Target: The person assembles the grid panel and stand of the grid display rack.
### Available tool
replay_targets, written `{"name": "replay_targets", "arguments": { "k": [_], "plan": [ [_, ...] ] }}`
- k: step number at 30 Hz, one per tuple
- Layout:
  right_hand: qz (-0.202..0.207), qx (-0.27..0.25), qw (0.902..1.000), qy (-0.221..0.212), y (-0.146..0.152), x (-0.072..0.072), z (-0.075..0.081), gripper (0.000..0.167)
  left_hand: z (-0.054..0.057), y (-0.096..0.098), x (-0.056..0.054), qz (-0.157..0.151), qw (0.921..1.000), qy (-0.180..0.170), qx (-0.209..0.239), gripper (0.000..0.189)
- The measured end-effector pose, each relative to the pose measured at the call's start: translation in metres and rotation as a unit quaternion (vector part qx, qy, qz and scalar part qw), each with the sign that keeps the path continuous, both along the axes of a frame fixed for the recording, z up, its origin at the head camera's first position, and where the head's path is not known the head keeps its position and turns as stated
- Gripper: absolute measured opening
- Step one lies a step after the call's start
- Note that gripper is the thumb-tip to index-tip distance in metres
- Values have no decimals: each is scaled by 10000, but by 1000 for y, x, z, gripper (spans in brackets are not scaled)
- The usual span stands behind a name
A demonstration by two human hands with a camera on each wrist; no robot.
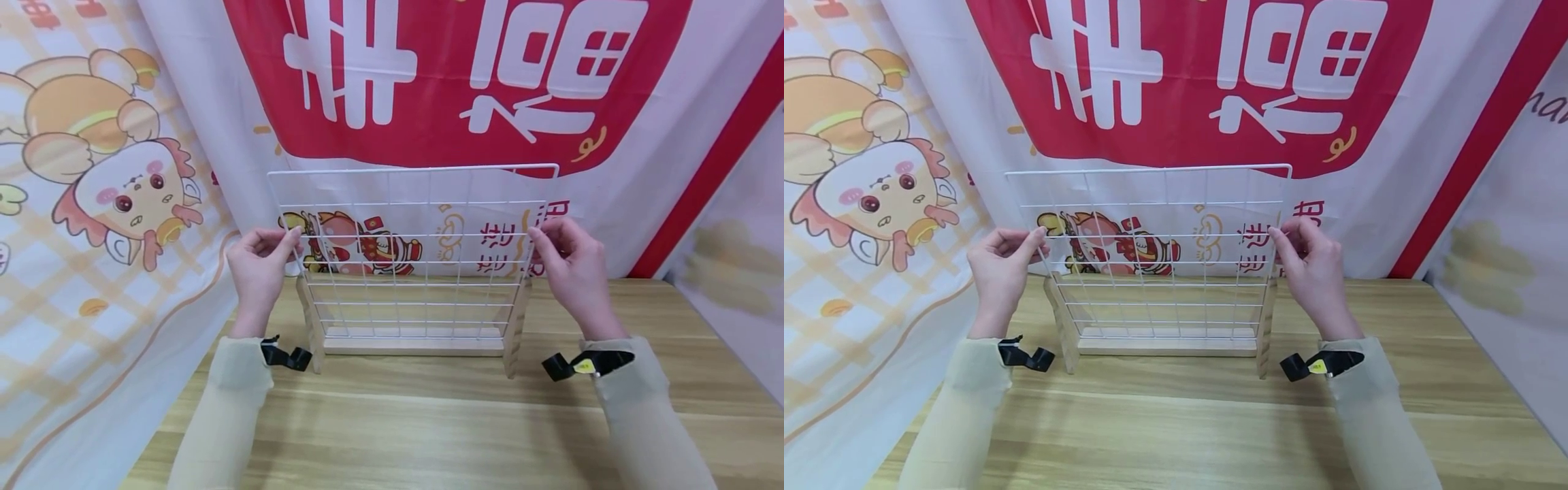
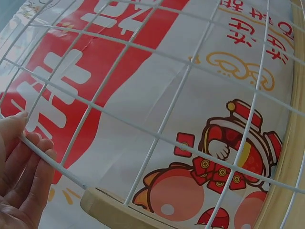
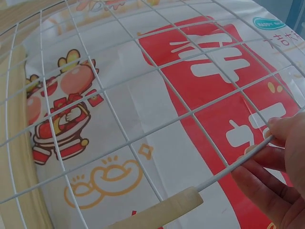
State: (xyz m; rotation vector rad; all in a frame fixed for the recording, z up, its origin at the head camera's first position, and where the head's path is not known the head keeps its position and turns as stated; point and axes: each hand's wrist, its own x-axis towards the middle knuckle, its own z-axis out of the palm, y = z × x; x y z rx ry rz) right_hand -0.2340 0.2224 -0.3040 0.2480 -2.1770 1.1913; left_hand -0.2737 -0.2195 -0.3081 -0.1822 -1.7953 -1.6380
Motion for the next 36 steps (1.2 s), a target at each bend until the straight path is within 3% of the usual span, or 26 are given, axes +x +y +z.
{"name": "replay_targets", "arguments": {
  "k": [36],
  "plan": [
    [-2, -10, 10000, 32, -1, -1, -2, 28, 0, 2, -9, -155, 9997, -44, 199, 30]
  ]
}}
